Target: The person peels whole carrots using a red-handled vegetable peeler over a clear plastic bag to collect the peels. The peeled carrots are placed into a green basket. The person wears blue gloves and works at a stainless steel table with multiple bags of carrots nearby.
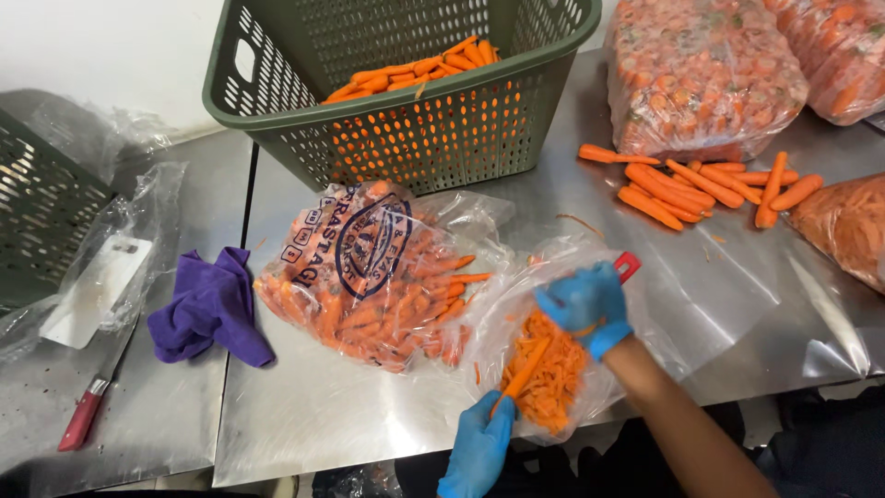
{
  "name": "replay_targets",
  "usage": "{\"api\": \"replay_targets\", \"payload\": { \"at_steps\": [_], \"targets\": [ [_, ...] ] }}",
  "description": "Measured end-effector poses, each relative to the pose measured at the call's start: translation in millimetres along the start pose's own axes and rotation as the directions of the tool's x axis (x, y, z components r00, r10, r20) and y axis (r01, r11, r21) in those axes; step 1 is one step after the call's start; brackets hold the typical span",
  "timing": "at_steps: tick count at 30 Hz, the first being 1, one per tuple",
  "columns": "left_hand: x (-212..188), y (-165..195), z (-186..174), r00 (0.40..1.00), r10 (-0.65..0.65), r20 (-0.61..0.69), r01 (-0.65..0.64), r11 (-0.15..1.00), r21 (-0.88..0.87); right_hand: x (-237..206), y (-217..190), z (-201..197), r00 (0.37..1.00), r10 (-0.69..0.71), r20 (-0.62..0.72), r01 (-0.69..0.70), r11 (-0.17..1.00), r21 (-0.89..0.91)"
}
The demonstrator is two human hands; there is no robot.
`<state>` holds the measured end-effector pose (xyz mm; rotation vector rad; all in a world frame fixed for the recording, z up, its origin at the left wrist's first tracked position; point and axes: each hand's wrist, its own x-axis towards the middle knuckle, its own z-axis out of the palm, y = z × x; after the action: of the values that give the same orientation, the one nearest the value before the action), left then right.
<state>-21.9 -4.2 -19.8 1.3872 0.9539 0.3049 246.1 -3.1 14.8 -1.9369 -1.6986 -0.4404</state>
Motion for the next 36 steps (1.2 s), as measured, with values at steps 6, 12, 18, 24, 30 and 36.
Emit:
{"api": "replay_targets", "payload": {
  "at_steps": [6, 12, 18, 24, 30, 36],
  "targets": [
    [0, 20, 2, 0.989, 0.125, -0.081, -0.12, 0.991, 0.062, -12, -25, 6, 0.997, -0.061, -0.044, 0.069, 0.969, 0.238],
    [-3, 35, 5, 0.983, 0.146, -0.106, -0.125, 0.975, 0.186, -5, -20, 19, 0.964, -0.151, 0.22, 0.175, 0.98, -0.094],
    [0, 30, 7, 0.932, 0.313, -0.185, -0.285, 0.945, 0.162, -7, 6, 11, 0.999, -0.038, 0.033, 0.037, 0.999, 0.023],
    [2, 22, 13, 0.893, 0.403, -0.198, -0.377, 0.913, 0.158, -20, -30, 16, 0.923, -0.381, 0.059, 0.38, 0.924, 0.026],
    [-1, 15, 10, 0.862, 0.459, -0.216, -0.401, 0.877, 0.265, -1, 6, 7, 0.999, 0.033, -0.013, -0.032, 0.996, 0.079],
    [5, 20, 13, 0.891, 0.399, -0.215, -0.329, 0.896, 0.299, -18, -43, 8, 0.972, -0.188, 0.143, 0.172, 0.978, 0.116]
  ]
}}
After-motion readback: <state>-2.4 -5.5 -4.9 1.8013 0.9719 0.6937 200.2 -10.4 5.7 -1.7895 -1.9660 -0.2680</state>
